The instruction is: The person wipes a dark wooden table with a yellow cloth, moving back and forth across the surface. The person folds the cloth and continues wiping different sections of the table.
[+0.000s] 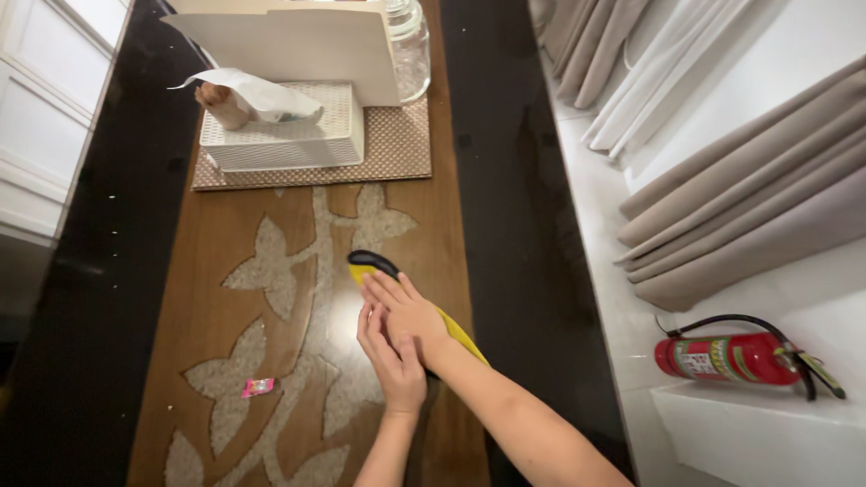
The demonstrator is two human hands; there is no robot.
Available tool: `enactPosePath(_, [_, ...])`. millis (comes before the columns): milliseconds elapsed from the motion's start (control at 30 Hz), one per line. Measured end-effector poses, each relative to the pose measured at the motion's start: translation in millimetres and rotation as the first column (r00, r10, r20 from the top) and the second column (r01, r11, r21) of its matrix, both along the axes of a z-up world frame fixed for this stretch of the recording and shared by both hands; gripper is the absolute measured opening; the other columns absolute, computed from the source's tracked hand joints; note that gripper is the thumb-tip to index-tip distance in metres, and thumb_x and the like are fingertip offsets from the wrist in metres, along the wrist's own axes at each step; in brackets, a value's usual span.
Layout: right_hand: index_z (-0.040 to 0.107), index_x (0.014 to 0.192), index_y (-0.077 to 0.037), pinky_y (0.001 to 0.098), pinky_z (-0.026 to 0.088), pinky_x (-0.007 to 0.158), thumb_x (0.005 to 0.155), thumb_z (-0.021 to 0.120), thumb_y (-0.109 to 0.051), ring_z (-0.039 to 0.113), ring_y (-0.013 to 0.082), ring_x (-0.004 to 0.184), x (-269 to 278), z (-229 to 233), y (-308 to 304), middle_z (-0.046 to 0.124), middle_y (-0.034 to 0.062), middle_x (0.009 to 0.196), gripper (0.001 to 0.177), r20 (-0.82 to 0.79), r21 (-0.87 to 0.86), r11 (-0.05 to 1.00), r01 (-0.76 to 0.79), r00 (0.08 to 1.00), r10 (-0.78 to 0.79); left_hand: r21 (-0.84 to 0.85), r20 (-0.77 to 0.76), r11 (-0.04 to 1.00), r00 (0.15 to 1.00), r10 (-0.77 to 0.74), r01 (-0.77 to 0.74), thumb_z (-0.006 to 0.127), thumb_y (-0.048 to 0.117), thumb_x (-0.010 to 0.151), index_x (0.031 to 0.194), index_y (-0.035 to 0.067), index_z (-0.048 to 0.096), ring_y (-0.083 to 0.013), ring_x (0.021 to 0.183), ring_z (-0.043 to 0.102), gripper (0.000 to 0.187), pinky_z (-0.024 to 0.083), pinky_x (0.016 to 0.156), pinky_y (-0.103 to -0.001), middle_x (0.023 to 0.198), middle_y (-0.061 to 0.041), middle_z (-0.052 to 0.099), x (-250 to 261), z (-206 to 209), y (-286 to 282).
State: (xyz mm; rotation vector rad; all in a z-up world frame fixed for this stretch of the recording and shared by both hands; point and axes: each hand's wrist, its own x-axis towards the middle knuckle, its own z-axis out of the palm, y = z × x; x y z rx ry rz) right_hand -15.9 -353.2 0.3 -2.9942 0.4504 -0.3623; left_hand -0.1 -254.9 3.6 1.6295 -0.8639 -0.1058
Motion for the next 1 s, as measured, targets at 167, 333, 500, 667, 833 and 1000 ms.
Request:
enactPosePath(167, [0.036,0.157,-0.002,0.0517,0.018,0.125,0.095,0.05,-0.027,0.024,0.0296,0.156,30.3,-14.0,-14.2,0.034,0.0139,0.166,0.068,0.067,0.091,0.996,-0.011,0.998,0.005,0.045,0.056,0.998,0.998,0.039,-0.041,0.052,0.024,0.103,0.151,-0.005,0.036,-0.0447,0.151,0.027,0.059,0.022,0.124,-0.052,0.163,-0.028,0.024,-0.4,2.3,0.3])
enactPosePath(333, [0.038,0.153,0.001,0.0546,0.023,0.123,0.1,0.049,-0.028,0.031,0.0333,0.152,37.6,-3.2,-40.4,0.04,0.0169,0.16,0.061,0.109,0.181,0.975,0.126,0.983,-0.147,0.088,0.019,0.996,1.0,0.025,-0.027,0.052,0.022,0.102,0.151,-0.004,0.038,-0.0435,0.152,0.028,0.057,0.023,0.124,-0.052,0.164,-0.027,0.026,-1.3,7.2,0.9])
enactPosePath(500, [0.042,0.15,0.002,0.0571,0.028,0.12,0.098,0.048,-0.026,0.039,0.0374,0.147,11.3,1.8,-90.0,0.044,0.0205,0.157,0.059,0.133,0.169,0.923,0.346,0.92,-0.369,0.081,0.037,0.997,0.999,0.016,-0.019,0.053,0.018,0.1,0.151,-0.004,0.037,-0.0443,0.152,0.028,0.057,0.021,0.124,-0.052,0.163,-0.027,0.028,-1.9,10.5,-0.3])
enactPosePath(667, [0.039,0.152,0.004,0.0584,0.025,0.119,0.098,0.048,-0.03,0.033,0.0393,0.148,-45.4,-11.8,-156.9,0.038,0.0211,0.159,0.064,0.099,0.09,0.847,0.524,0.841,-0.531,0.087,0.049,0.996,0.999,0.011,-0.015,0.053,0.016,0.1,0.15,-0.004,0.039,-0.0438,0.151,0.031,0.056,0.023,0.124,-0.052,0.162,-0.026,0.032,-0.7,10.1,-0.4])
enactPosePath(833, [0.036,0.156,0.002,0.0569,0.019,0.122,0.103,0.043,-0.034,0.025,0.0361,0.153,-116.0,-17.7,-194.0,0.031,0.0192,0.164,0.064,0.044,0.133,0.732,0.668,0.734,-0.678,0.091,0.04,0.996,0.999,-0.001,-0.003,0.053,0.016,0.1,0.149,-0.004,0.039,-0.0432,0.149,0.032,0.055,0.025,0.123,-0.051,0.161,-0.026,0.032,0.7,8.2,-1.1])
enactPosePath(1000, [0.033,0.157,0.001,0.0549,0.015,0.124,0.103,0.041,-0.037,0.021,0.0333,0.156,-147.5,-28.1,-178.0,0.028,0.0161,0.167,0.066,0.005,0.135,0.606,0.784,0.611,-0.792,0.078,0.058,0.997,0.998,-0.011,0.007,0.055,0.015,0.101,0.149,-0.005,0.04,-0.0435,0.149,0.034,0.054,0.027,0.123,-0.049,0.16,-0.027,0.033,0.3,5.6,-3.6])
